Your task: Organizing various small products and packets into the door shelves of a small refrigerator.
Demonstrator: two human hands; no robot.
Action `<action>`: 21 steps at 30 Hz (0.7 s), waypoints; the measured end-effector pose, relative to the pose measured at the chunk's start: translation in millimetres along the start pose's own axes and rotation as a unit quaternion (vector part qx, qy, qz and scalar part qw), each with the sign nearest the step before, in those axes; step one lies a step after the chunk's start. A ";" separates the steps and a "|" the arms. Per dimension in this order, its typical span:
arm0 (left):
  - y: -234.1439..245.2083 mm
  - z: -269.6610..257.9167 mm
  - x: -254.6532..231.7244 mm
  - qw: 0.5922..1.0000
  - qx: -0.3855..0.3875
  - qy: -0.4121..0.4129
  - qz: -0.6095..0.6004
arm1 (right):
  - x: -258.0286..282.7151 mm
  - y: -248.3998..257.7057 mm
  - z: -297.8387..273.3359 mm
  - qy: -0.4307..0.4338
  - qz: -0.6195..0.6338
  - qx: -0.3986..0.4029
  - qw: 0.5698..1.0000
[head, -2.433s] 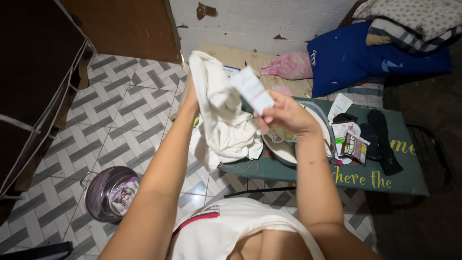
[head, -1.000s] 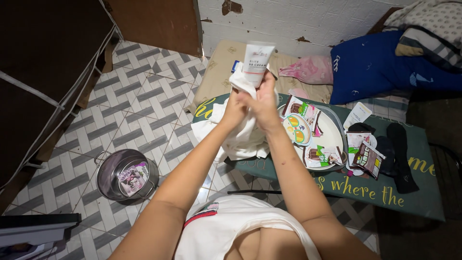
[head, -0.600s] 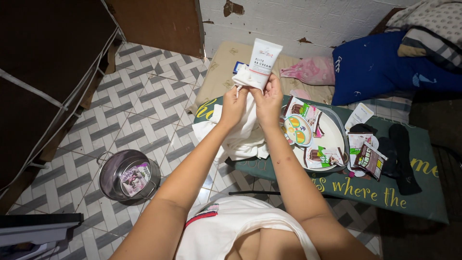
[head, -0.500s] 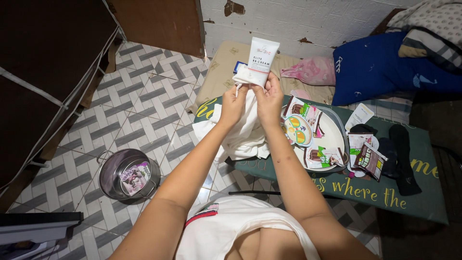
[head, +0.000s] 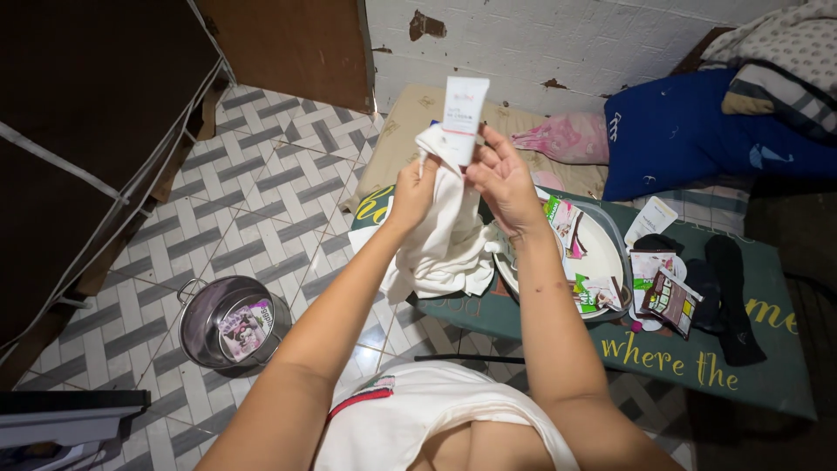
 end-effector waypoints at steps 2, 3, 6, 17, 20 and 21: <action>-4.2 -3.7 -6.9 0.999 0.036 0.009 0.028 | -14.5 14.7 8.9 -0.016 -0.065 -0.036 0.997; -8.3 -5.7 -9.2 0.996 0.072 0.017 0.055 | -22.1 24.6 13.0 -0.033 -0.131 -0.071 0.988; 16.0 2.8 59.0 0.991 0.111 0.045 0.057 | -25.7 45.8 15.9 -0.031 -0.039 -0.135 0.990; -38.9 -2.7 -0.4 0.930 0.118 0.199 -0.285 | -8.5 28.4 15.9 0.029 -0.100 -0.114 0.988; -38.6 6.6 6.0 0.938 0.100 0.155 -0.293 | -22.7 33.3 15.9 0.008 -0.150 -0.093 0.984; -34.8 9.6 7.3 0.953 0.080 0.123 -0.266 | -30.8 33.1 15.2 -0.019 -0.160 -0.082 0.984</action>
Point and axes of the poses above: each hand's wrist, its own z-axis towards the middle knuckle, its own y-axis out of the back of the hand, x = y × z, the point moved 5 cm from there along z, towards the middle knuckle, and after that the axes turned 9 degrees about -z, right-handed, at the moved point
